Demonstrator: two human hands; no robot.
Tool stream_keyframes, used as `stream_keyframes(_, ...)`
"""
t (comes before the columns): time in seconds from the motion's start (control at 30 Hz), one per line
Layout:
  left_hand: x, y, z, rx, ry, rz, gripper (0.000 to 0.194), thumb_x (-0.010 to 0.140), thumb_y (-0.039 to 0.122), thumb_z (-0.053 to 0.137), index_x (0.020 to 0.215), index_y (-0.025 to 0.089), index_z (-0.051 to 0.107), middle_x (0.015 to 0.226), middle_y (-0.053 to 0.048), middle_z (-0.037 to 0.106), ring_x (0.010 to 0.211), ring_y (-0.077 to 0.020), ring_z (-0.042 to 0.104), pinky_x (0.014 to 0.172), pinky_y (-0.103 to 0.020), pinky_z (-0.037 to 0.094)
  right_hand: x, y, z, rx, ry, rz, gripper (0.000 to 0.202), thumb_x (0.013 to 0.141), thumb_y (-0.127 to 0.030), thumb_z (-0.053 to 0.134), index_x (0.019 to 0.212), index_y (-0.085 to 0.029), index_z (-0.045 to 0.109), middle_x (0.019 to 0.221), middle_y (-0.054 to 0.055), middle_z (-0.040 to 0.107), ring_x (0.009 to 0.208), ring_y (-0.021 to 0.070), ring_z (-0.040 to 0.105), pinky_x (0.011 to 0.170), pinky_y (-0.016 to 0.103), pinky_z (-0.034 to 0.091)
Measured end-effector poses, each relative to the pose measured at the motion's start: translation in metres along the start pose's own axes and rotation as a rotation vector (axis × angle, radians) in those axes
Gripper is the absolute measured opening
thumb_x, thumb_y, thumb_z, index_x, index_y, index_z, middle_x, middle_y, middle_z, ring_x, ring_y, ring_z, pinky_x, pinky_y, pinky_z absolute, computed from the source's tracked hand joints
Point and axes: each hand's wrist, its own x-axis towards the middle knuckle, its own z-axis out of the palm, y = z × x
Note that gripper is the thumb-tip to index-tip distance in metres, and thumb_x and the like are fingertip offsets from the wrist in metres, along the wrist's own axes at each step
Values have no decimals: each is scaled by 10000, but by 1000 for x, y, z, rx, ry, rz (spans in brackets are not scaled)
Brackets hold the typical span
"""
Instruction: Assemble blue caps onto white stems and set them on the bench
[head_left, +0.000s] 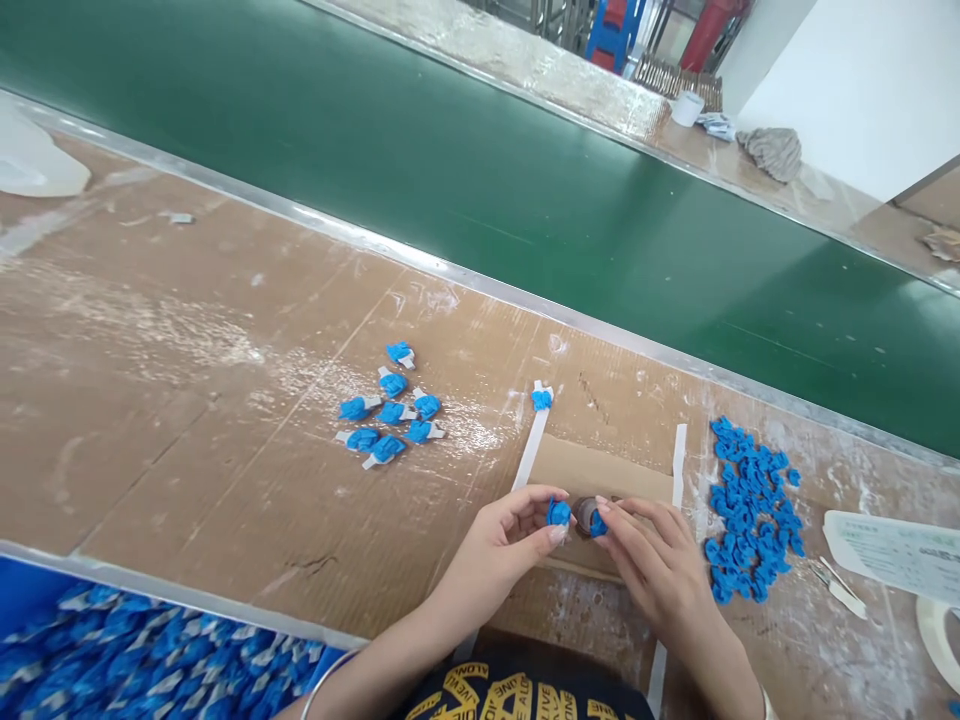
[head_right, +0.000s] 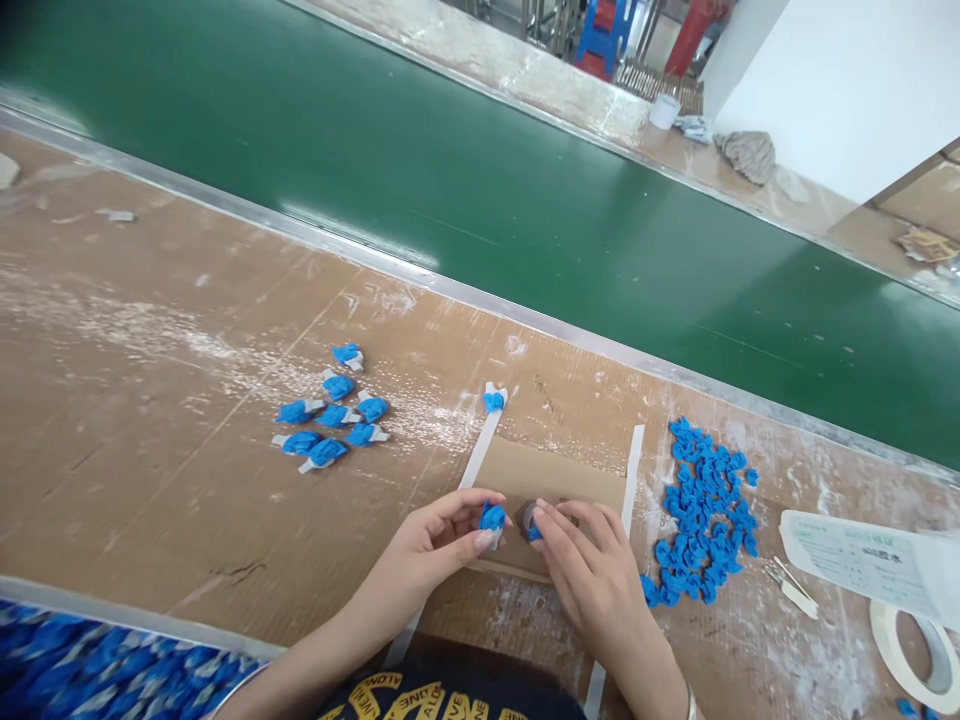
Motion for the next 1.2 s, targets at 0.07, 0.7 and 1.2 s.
stream_keyframes(0.07, -1, 2, 1, -14, 9, 2, 341, 754, 360, 805, 1040, 200, 711, 937, -36, 740, 911, -199, 637, 877, -333, 487, 1, -3, -1, 110, 49, 46, 377, 1039, -133, 525, 1397, -248, 547, 1154, 72, 708, 988, 246, 642, 826, 391, 538)
stream_keyframes(0.7, -11, -1, 29, -389, -128, -47, 364, 712, 298, 914, 979, 203, 685, 964, -17, 737, 882, -120, 645, 789, -217, 490, -1, -32, 7, 651, 288, 288, 206, 999, -183, 639, 1151, -300, 716, 1139, 48, 721, 1021, 234, 683, 819, 374, 610)
stream_keyframes(1.2, -9, 23, 25, -35, -122, -1, 278, 730, 323, 852, 869, 188, 653, 763, 9, 692, 697, -124, 621, 663, -227, 483, -45, -28, -19, 141, 107, 156, 361, 1029, -147, 479, 1388, -171, 515, 1363, 117, 589, 1299, 277, 502, 1011, 422, 468)
